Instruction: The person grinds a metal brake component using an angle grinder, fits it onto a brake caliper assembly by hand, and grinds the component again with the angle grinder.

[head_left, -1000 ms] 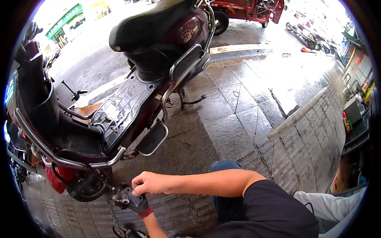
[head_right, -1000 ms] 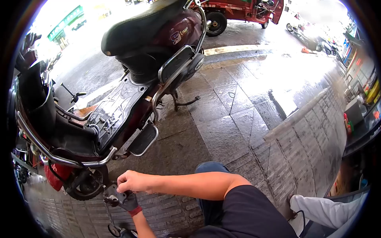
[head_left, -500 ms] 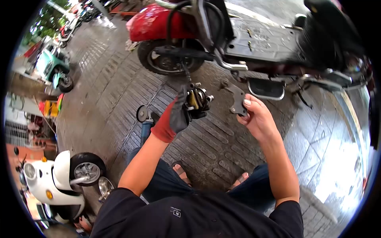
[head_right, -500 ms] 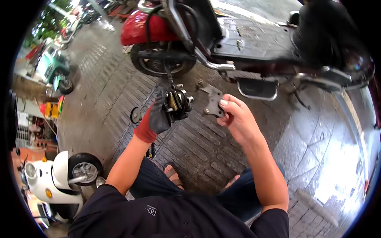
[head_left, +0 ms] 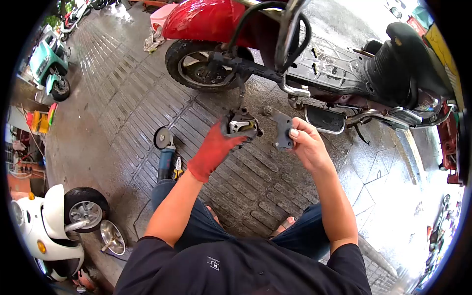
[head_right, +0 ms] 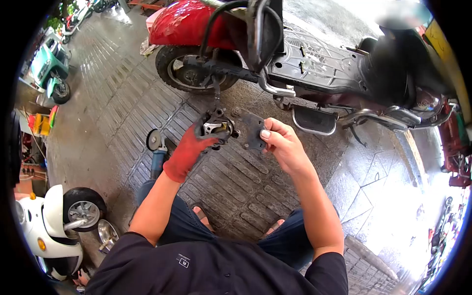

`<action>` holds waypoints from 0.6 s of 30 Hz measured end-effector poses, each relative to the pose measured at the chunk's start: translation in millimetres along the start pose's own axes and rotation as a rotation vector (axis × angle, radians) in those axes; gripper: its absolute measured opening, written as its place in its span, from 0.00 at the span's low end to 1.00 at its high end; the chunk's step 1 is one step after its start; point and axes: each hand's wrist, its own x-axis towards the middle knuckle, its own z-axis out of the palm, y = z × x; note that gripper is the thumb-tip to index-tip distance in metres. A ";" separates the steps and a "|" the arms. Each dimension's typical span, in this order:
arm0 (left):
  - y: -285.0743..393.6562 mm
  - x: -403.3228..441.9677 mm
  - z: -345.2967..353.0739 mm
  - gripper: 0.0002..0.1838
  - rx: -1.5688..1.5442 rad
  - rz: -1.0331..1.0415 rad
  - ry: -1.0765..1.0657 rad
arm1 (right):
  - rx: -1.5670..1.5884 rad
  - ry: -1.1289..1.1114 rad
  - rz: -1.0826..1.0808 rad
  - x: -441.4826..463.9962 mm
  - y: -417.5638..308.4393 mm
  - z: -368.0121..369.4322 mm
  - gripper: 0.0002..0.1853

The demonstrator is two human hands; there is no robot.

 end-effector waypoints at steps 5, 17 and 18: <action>-9.9 2.6 -5.9 0.27 0.067 0.136 -0.002 | 0.087 -0.125 -0.023 23.6 17.2 -3.8 0.04; 8.3 -5.4 -6.4 0.36 0.331 0.173 0.098 | 0.102 -0.049 0.009 31.6 30.7 0.4 0.08; 10.0 -4.7 -6.3 0.40 0.366 0.135 0.094 | 0.096 -0.054 0.004 32.3 31.3 -1.1 0.07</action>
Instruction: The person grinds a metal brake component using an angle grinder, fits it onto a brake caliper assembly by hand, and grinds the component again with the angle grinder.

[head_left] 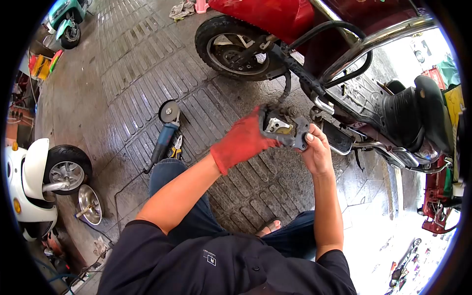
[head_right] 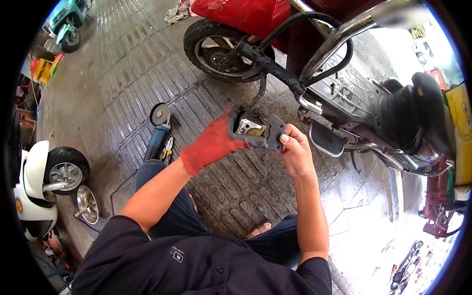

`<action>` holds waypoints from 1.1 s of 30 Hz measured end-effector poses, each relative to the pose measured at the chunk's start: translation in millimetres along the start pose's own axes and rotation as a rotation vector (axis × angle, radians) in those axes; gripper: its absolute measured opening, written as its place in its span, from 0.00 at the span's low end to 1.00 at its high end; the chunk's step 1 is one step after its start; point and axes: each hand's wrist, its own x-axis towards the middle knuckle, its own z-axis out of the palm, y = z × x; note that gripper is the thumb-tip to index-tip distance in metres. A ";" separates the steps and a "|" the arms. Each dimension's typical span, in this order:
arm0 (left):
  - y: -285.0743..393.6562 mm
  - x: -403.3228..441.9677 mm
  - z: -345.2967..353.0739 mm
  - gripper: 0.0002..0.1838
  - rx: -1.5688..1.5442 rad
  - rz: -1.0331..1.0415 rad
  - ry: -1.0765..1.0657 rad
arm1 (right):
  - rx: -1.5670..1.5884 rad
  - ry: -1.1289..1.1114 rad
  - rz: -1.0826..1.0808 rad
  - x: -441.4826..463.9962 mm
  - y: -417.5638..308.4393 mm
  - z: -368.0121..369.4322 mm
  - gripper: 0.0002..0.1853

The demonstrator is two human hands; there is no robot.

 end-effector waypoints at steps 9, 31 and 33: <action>-11.4 3.1 6.9 0.36 -0.067 0.040 -0.010 | -0.209 0.050 -0.074 -1.6 -6.9 10.6 0.06; -17.4 4.2 13.3 0.27 -0.255 -0.023 -0.092 | -0.441 0.131 -0.052 -11.1 -26.1 21.5 0.08; -8.3 4.2 13.9 0.22 -0.304 0.014 -0.103 | -0.384 0.135 -0.045 -9.8 -29.2 19.2 0.08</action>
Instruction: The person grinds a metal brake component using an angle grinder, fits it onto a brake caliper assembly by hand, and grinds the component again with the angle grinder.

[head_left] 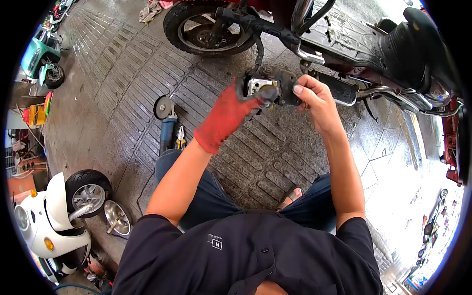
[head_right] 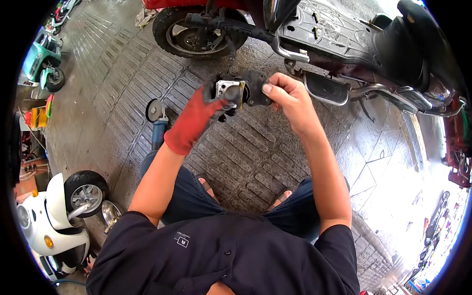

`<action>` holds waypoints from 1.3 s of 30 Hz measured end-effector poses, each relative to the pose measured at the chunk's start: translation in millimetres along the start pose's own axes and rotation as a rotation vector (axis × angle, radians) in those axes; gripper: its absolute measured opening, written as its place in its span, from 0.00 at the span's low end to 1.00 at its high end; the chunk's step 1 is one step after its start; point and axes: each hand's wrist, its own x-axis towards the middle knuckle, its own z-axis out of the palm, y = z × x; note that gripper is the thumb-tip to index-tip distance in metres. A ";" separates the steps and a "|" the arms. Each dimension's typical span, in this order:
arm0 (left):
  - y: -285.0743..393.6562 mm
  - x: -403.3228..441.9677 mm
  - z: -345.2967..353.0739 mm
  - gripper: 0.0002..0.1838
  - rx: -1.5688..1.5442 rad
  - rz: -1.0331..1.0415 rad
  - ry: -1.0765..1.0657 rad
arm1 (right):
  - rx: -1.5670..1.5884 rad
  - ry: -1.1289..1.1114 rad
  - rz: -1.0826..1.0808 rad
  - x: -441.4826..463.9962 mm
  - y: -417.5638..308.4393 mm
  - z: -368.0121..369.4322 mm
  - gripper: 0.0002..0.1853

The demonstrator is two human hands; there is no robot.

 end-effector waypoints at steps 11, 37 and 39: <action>28.3 -2.8 -1.4 0.29 -0.118 -0.205 -0.092 | 0.078 0.004 0.058 4.7 -4.1 -10.6 0.05; 4.0 4.9 6.5 0.23 -0.098 -0.061 -0.070 | -0.385 -0.040 -0.076 2.6 -7.8 -15.5 0.13; 0.7 4.7 6.4 0.24 -0.087 -0.053 -0.059 | -0.405 -0.039 -0.083 1.5 -8.6 -15.4 0.13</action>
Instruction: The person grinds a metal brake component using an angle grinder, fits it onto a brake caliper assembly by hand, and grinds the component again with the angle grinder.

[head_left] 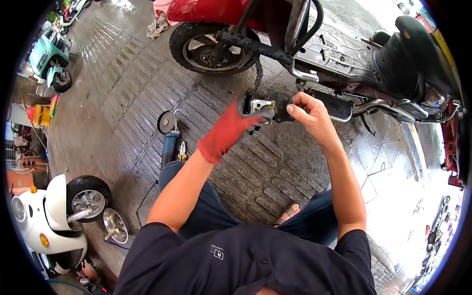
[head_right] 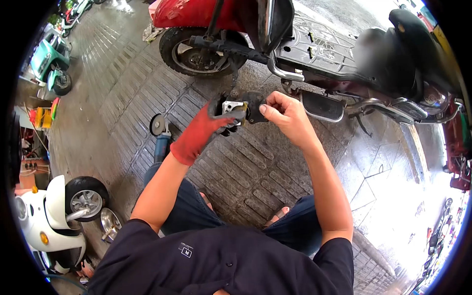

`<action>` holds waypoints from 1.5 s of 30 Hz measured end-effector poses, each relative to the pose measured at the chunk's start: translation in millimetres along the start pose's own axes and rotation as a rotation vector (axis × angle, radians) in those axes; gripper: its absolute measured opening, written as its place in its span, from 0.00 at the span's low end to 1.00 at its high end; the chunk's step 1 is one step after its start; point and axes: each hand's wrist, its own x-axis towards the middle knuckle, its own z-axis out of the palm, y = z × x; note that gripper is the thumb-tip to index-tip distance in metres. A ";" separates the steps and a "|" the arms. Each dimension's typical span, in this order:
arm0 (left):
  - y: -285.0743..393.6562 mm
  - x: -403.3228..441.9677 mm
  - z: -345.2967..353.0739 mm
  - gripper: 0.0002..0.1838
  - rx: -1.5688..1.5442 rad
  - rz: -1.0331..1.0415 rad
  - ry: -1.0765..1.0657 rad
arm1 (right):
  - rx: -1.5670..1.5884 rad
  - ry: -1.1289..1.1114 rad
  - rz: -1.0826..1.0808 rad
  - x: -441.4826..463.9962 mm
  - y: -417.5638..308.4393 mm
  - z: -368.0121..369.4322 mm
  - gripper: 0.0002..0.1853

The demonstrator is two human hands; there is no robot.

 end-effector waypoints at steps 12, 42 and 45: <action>5.0 1.1 5.6 0.18 -0.021 -0.003 -0.012 | 0.021 -0.121 -0.027 2.7 7.2 -10.0 0.16; -1.9 -0.6 6.8 0.19 -0.109 0.027 0.041 | -0.167 -0.069 -0.101 -0.6 0.5 -11.1 0.15; -10.3 3.4 0.6 0.21 -0.137 -0.001 0.020 | -0.206 -0.043 -0.102 -1.9 -4.8 -7.1 0.16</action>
